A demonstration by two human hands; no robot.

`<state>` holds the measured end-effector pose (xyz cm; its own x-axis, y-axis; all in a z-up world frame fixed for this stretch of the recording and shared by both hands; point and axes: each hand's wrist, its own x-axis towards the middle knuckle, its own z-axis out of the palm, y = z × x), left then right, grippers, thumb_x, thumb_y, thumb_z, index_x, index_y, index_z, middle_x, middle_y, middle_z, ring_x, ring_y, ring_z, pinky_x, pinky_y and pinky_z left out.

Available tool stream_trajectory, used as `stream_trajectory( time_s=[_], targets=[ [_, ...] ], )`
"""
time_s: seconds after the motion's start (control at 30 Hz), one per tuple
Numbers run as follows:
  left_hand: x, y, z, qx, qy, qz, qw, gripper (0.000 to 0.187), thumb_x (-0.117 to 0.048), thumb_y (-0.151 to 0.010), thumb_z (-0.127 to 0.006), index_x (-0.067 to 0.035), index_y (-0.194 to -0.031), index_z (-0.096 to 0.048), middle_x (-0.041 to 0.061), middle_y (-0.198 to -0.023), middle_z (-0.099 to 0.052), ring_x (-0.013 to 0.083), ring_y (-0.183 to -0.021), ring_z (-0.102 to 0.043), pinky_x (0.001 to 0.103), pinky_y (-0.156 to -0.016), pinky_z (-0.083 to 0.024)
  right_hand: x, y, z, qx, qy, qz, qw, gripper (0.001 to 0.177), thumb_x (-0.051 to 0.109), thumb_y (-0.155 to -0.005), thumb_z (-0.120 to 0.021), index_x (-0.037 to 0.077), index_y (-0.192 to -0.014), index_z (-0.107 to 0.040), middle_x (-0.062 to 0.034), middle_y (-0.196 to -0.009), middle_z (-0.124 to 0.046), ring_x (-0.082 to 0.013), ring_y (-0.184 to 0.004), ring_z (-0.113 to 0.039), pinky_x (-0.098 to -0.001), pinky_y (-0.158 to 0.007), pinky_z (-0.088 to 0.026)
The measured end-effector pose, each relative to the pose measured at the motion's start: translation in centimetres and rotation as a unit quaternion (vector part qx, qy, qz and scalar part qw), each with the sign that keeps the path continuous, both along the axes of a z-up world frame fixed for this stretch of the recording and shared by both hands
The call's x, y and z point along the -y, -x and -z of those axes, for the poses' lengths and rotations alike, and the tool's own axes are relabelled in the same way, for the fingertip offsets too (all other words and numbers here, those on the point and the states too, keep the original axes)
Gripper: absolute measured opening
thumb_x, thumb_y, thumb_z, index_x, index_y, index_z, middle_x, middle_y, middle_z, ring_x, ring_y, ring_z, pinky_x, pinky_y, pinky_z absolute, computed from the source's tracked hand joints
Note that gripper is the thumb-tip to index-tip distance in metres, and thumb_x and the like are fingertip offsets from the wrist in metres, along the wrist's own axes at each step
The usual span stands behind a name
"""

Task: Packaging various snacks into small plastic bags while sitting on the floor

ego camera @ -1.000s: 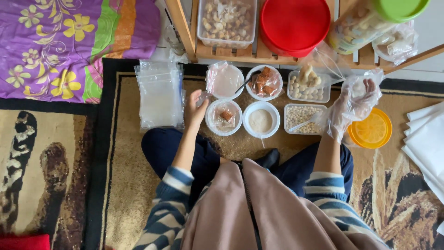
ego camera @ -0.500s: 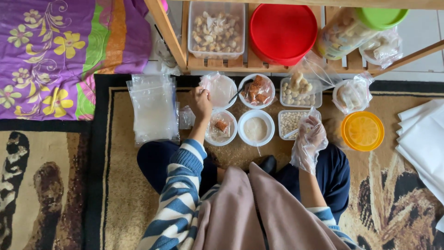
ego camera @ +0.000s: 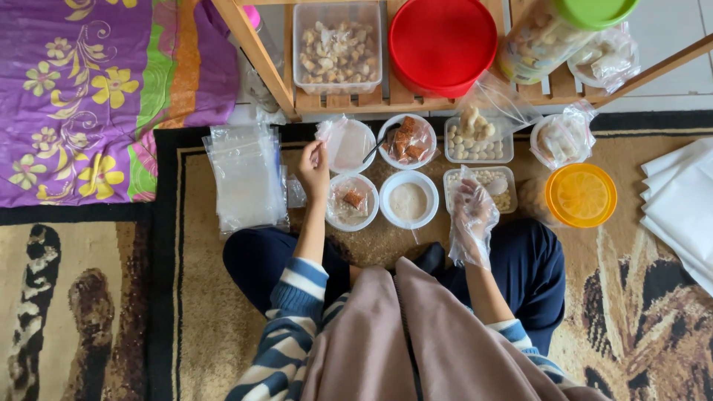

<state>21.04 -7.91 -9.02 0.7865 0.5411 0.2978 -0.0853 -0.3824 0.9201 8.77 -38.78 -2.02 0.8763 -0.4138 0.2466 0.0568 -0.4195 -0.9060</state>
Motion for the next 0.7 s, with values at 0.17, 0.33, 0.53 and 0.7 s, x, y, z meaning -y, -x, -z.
stream_trajectory(
  time_s=[0.17, 0.33, 0.53, 0.7],
  targets=[
    [4.6, 6.2, -5.3, -0.002, -0.004, 0.223, 0.975, 0.015, -0.021, -0.098, -0.072, -0.014, -0.111, -0.077, 0.008, -0.102, -0.078, 0.0221, -0.090, -0.076, 0.028, -0.070, -0.060, -0.9, -1.8, 5.5, 0.042, 0.108, -0.208, 0.971, 0.092, 0.028, -0.071, -0.082, 0.012, -0.153, -0.045, -0.0140, -0.147, -0.055, -0.0446, -0.143, -0.038, -0.0593, -0.117, -0.024],
    [7.8, 11.3, -10.3, -0.045, -0.063, 0.373, 0.925, 0.029, -0.005, -0.094, -0.063, -0.010, -0.120, -0.074, 0.012, -0.113, -0.075, 0.0274, -0.105, -0.072, 0.036, -0.085, -0.059, -4.4, -1.2, 2.2, 0.132, 0.252, -0.207, 0.936, 0.145, 0.068, -0.050, -0.091, 0.010, -0.162, -0.020, -0.0245, -0.161, -0.031, -0.0446, -0.148, -0.025, -0.0596, -0.121, -0.018],
    [9.1, 13.8, -11.8, -0.034, -0.161, 0.400, 0.901, 0.041, -0.002, -0.088, -0.060, -0.007, -0.127, -0.070, 0.014, -0.123, -0.070, 0.0320, -0.117, -0.067, 0.041, -0.098, -0.053, -4.4, -0.5, -1.0, 0.121, 0.287, -0.184, 0.932, 0.120, 0.043, -0.057, -0.083, 0.008, -0.160, -0.031, -0.0015, -0.139, -0.061, -0.0266, -0.125, -0.056, -0.0543, -0.103, -0.039],
    [9.5, 14.5, -14.3, -0.026, -0.198, 0.373, 0.906, 0.034, -0.008, -0.092, -0.061, 0.000, -0.124, -0.070, 0.020, -0.119, -0.070, 0.0354, -0.114, -0.067, 0.044, -0.095, -0.053, -4.1, 0.3, -2.9, 0.160, 0.245, -0.183, 0.939, 0.104, 0.038, -0.061, -0.083, 0.010, -0.154, -0.046, -0.0016, -0.132, -0.068, -0.0235, -0.125, -0.059, -0.0447, -0.107, -0.033]
  ],
)
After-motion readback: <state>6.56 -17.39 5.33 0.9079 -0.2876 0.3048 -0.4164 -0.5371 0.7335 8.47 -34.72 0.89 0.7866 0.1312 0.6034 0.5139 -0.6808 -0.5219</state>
